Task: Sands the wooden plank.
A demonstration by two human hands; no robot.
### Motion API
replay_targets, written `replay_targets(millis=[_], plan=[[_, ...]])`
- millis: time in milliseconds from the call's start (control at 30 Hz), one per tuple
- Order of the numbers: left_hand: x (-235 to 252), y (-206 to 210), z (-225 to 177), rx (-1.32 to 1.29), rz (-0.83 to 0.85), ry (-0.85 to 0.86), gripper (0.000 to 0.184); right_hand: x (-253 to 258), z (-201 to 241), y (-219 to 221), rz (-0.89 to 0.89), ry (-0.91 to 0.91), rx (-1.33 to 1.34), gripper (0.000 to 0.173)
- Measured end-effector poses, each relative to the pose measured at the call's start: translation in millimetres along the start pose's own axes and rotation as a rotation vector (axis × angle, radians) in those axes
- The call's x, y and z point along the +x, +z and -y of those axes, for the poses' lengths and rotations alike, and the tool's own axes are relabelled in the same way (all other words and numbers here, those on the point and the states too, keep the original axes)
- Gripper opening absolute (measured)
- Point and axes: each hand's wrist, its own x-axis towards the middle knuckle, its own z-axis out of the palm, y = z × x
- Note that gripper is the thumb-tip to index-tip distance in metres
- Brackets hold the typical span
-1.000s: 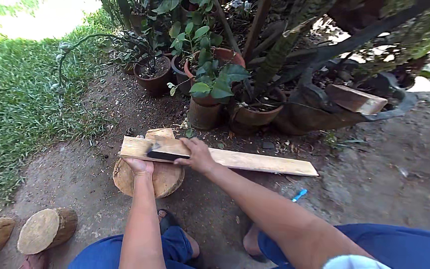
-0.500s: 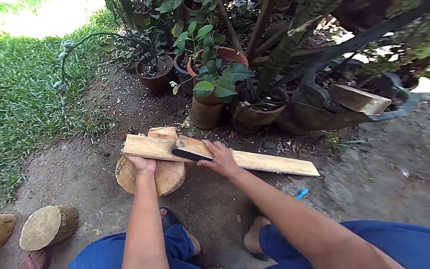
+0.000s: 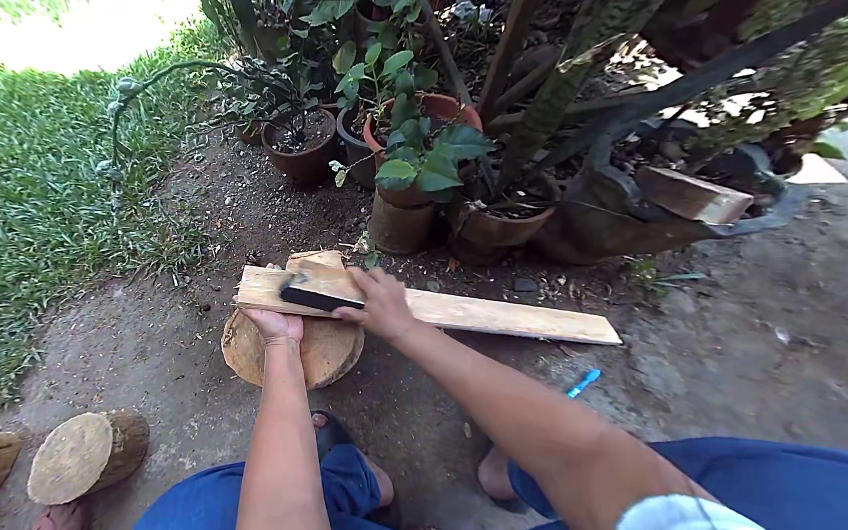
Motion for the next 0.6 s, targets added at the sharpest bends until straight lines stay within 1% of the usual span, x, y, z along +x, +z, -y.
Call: replay_targets(millis=[67, 133, 167, 233, 300, 400, 433, 500, 567, 600], plan=[[1, -1, 1, -0.006, 0.045, 0.018, 0.085, 23, 48, 10, 0.068, -0.018, 0.0, 0.083], [2, 0, 0, -0.047, 0.063, 0.035, 0.083, 38, 76, 16, 0.102, -0.031, 0.003, 0.081], [2, 1, -1, -0.057, 0.062, 0.037, 0.082, 41, 79, 16, 0.126, -0.036, -0.003, 0.08], [2, 0, -1, -0.052, 0.076, 0.022, 0.084, 41, 64, 12, 0.142, -0.06, -0.017, 0.079], [3, -2, -1, -0.036, 0.063, -0.005, 0.085, 29, 25, 5, 0.103, -0.058, -0.027, 0.078], [6, -3, 0, -0.041, 0.03, -0.031, 0.085, 0, -60, -17, 0.034, 0.039, -0.084, 0.08], [6, -3, 0, -0.043, 0.032, -0.034, 0.086, -14, -91, -26, 0.006, 0.093, -0.113, 0.082], [5, -3, 0, -0.034, 0.026, -0.037, 0.086, -45, -149, -45, -0.017, 0.26, -0.165, 0.085], [5, -3, 0, -0.031, 0.024, -0.031, 0.085, -75, -196, -63, -0.033, 0.444, -0.176, 0.088], [5, -2, 0, -0.029, 0.018, -0.025, 0.084, -86, -213, -72, -0.031, 0.534, -0.169, 0.09]])
